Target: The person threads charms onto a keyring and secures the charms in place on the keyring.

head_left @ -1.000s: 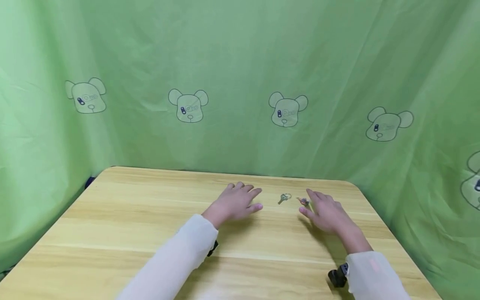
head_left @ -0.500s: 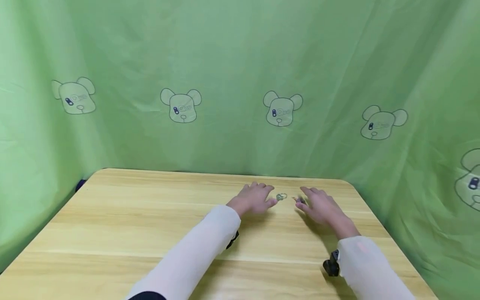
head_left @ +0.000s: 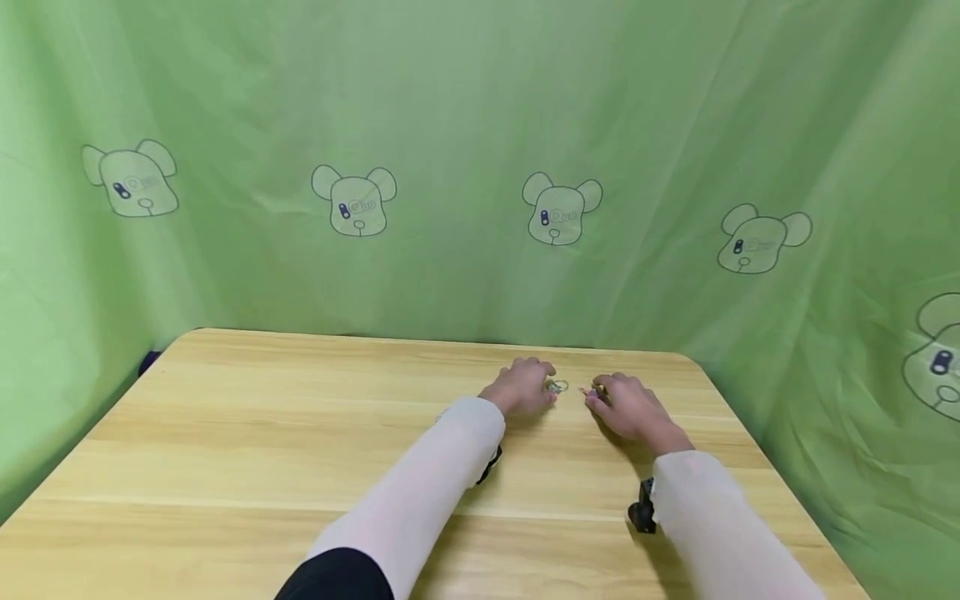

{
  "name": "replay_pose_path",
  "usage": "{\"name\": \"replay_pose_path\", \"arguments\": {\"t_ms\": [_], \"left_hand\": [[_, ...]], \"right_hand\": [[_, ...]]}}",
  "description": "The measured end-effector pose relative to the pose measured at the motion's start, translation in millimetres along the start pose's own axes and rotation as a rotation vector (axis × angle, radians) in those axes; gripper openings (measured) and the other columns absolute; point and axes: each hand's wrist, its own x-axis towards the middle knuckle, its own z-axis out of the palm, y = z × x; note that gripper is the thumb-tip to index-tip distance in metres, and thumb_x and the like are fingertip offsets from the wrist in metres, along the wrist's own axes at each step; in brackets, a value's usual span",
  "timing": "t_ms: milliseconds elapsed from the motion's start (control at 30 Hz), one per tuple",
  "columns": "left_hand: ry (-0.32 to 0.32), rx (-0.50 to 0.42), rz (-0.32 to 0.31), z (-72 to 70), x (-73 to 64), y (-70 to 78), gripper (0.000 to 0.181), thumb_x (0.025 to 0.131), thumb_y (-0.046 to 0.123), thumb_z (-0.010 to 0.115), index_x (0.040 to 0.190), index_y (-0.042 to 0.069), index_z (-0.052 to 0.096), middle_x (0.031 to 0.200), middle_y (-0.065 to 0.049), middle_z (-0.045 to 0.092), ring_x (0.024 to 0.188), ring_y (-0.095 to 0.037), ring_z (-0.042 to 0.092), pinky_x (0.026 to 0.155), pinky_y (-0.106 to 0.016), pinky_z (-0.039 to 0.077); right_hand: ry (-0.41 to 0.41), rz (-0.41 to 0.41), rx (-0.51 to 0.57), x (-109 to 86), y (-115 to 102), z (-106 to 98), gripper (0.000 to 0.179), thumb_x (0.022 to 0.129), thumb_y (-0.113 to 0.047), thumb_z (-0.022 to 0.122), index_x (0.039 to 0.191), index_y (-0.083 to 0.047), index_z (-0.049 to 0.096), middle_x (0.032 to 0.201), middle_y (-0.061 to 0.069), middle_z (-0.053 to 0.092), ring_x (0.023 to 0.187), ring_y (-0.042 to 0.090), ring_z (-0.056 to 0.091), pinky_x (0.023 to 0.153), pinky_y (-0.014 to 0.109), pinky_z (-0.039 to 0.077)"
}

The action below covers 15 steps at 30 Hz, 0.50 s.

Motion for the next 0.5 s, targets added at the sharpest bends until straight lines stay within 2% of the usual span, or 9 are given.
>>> {"name": "replay_pose_path", "arguments": {"t_ms": [167, 267, 500], "left_hand": [[0.021, 0.019, -0.05, 8.4, 16.2, 0.6, 0.044, 0.101, 0.038, 0.065, 0.142, 0.022, 0.06, 0.139, 0.003, 0.057, 0.122, -0.02, 0.046, 0.104, -0.038, 0.037], [0.038, 0.009, -0.061, 13.5, 23.1, 0.3, 0.04, 0.1, 0.039, 0.065, 0.137, 0.024, 0.064, 0.133, 0.005, 0.057, 0.118, -0.019, 0.045, 0.098, -0.035, 0.037], [0.073, -0.059, -0.059, 20.1, 24.2, 1.7, 0.031, 0.1, 0.038, 0.066, 0.129, 0.026, 0.069, 0.124, 0.009, 0.058, 0.112, -0.016, 0.044, 0.089, -0.032, 0.035]], "right_hand": [[0.042, -0.002, -0.012, 3.3, 4.0, 4.4, 0.04, 0.104, -0.032, 0.059, 0.126, 0.001, 0.065, 0.114, 0.023, 0.065, 0.105, 0.047, 0.061, 0.084, 0.063, 0.051], [0.05, 0.006, -0.012, 6.9, 2.6, 7.6, 0.04, 0.104, -0.034, 0.059, 0.126, -0.001, 0.066, 0.114, 0.022, 0.064, 0.105, 0.047, 0.06, 0.084, 0.064, 0.049], [0.038, 0.041, 0.01, 10.3, -1.4, 11.6, 0.033, 0.104, -0.032, 0.059, 0.122, -0.005, 0.069, 0.114, 0.019, 0.063, 0.108, 0.045, 0.058, 0.084, 0.065, 0.046]]}}
